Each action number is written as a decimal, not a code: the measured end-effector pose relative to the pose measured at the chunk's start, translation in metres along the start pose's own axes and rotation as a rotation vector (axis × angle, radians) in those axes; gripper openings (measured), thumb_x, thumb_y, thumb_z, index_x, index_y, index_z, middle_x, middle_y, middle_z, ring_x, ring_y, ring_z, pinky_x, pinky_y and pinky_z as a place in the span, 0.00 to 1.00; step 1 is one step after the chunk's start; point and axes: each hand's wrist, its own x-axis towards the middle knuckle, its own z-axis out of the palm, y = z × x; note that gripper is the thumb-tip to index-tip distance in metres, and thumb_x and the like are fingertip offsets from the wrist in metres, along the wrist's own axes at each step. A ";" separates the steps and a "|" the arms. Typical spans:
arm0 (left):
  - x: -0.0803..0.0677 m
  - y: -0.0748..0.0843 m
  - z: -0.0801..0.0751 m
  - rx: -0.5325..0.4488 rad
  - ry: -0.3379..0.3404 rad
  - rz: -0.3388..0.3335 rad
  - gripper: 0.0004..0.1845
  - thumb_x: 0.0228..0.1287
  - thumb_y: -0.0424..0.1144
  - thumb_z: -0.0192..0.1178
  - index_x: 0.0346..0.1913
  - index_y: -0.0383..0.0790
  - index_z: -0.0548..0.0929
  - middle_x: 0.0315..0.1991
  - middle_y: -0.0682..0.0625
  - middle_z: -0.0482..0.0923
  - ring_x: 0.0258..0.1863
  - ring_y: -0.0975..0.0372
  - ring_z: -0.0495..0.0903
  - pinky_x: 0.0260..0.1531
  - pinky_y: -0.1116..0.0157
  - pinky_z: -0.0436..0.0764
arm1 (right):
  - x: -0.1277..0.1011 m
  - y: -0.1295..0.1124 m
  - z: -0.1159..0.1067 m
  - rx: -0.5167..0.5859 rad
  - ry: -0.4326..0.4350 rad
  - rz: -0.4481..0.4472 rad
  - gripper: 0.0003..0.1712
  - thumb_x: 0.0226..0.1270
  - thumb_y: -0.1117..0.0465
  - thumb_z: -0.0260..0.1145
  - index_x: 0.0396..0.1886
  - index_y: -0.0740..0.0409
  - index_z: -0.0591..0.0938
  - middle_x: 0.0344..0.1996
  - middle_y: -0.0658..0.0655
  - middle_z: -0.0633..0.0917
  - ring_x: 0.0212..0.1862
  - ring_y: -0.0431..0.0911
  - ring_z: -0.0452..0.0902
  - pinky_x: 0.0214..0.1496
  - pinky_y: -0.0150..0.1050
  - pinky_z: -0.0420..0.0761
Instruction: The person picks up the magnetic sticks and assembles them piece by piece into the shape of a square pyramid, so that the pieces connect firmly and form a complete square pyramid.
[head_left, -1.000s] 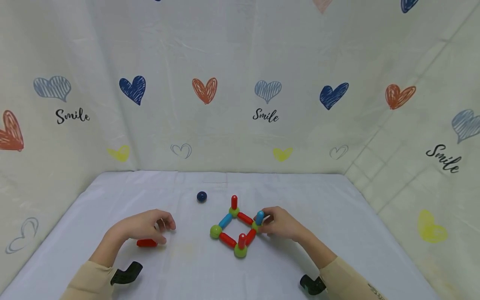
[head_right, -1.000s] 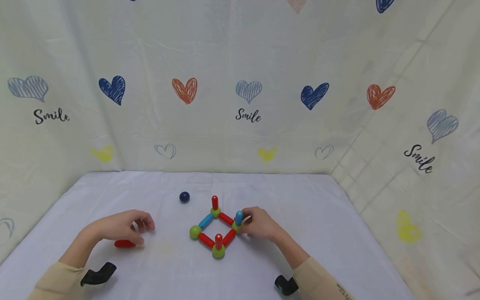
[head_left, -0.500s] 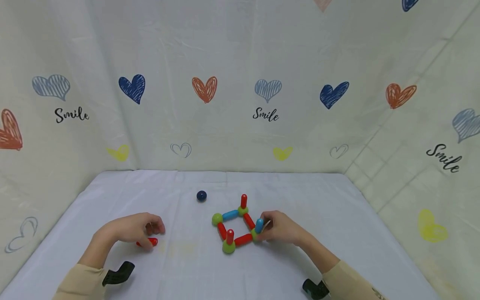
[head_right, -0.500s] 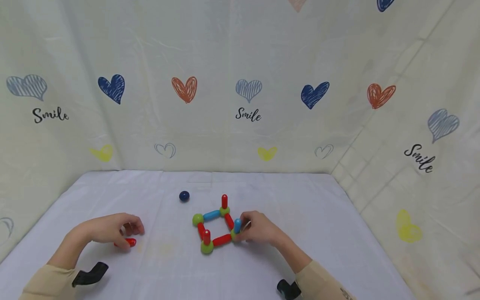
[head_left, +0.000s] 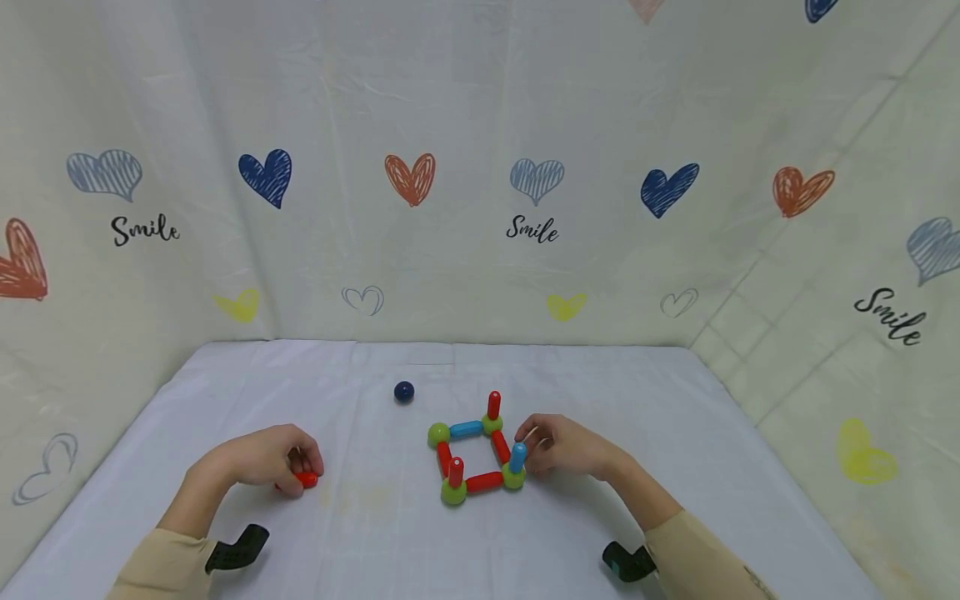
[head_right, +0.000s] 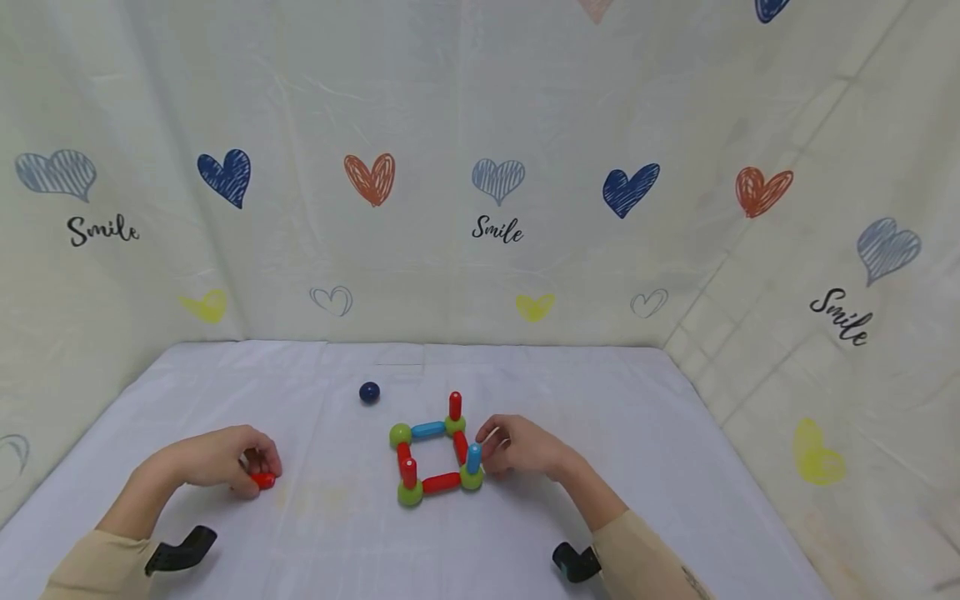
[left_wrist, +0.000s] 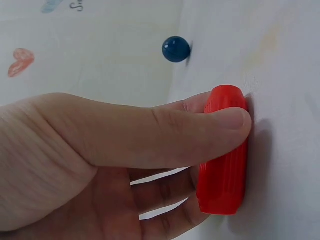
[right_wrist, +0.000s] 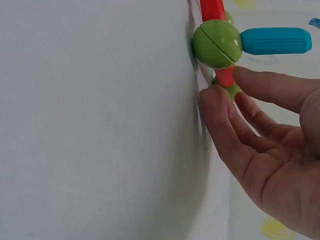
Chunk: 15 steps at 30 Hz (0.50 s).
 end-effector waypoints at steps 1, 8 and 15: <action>0.000 0.000 0.000 0.000 0.001 -0.002 0.13 0.51 0.22 0.71 0.37 0.40 0.85 0.32 0.48 0.77 0.35 0.55 0.75 0.34 0.59 0.78 | 0.002 0.000 0.000 0.018 0.016 0.009 0.21 0.64 0.66 0.71 0.55 0.63 0.77 0.43 0.58 0.82 0.42 0.51 0.83 0.47 0.45 0.85; 0.004 0.002 0.000 0.009 -0.003 0.023 0.12 0.54 0.24 0.71 0.38 0.41 0.86 0.33 0.49 0.78 0.35 0.55 0.76 0.35 0.60 0.79 | 0.020 -0.002 0.006 0.065 0.111 0.068 0.22 0.70 0.64 0.69 0.61 0.63 0.77 0.45 0.58 0.83 0.43 0.49 0.83 0.46 0.44 0.87; 0.008 0.003 0.001 0.038 0.009 0.104 0.11 0.57 0.26 0.71 0.41 0.42 0.85 0.35 0.52 0.79 0.37 0.56 0.76 0.37 0.61 0.78 | 0.033 -0.006 0.012 -0.023 0.153 0.075 0.31 0.64 0.58 0.76 0.65 0.60 0.77 0.42 0.54 0.85 0.43 0.48 0.82 0.43 0.41 0.86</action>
